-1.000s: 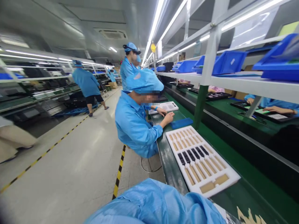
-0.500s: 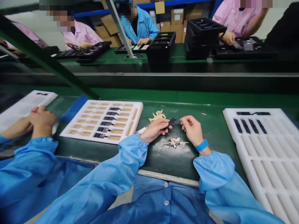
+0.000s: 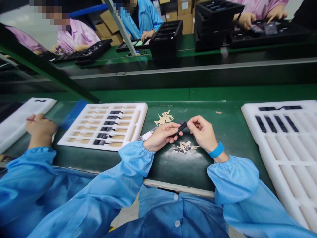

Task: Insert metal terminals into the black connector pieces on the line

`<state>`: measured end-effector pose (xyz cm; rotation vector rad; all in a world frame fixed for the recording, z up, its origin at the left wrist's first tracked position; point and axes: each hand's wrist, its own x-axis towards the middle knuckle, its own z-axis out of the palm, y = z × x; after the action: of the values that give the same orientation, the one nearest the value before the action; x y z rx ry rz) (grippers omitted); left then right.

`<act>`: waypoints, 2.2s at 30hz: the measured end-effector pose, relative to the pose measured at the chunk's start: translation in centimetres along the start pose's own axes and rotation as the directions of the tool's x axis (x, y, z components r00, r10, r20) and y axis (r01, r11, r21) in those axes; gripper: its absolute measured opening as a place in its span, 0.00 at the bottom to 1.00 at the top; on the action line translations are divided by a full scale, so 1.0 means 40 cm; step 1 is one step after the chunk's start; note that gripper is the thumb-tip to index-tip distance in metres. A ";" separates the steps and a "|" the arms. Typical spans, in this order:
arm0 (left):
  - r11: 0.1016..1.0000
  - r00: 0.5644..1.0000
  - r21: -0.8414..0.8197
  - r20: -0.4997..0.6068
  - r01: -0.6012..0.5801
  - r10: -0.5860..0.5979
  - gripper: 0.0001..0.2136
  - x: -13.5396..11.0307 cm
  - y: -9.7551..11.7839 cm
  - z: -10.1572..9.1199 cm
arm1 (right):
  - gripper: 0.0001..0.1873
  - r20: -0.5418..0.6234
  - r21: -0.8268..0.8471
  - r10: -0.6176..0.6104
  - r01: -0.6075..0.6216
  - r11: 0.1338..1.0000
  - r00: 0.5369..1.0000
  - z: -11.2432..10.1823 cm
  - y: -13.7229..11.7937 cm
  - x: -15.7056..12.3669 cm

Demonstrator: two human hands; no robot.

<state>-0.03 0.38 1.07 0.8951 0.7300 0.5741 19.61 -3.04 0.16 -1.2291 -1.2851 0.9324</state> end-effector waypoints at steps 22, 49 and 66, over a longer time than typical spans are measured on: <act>0.998 0.999 -0.046 0.016 0.049 -0.049 0.21 0.009 -0.009 -0.011 | 0.22 -0.069 0.019 0.110 -0.109 0.994 0.992 0.004 0.031 0.005; 0.994 0.999 0.110 0.043 0.009 -0.013 0.22 0.018 -0.024 -0.011 | 0.23 0.328 0.135 0.405 -0.467 0.874 0.853 -0.015 -0.008 -0.006; 0.993 0.996 0.116 -0.092 -0.004 0.015 0.11 0.044 -0.026 0.008 | 0.16 -0.001 -0.662 -0.094 0.070 0.747 0.996 -0.048 0.069 0.029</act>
<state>1.49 0.94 -0.26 0.9844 0.8500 0.5895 22.02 -1.72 -2.11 -1.7006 -1.7039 0.3713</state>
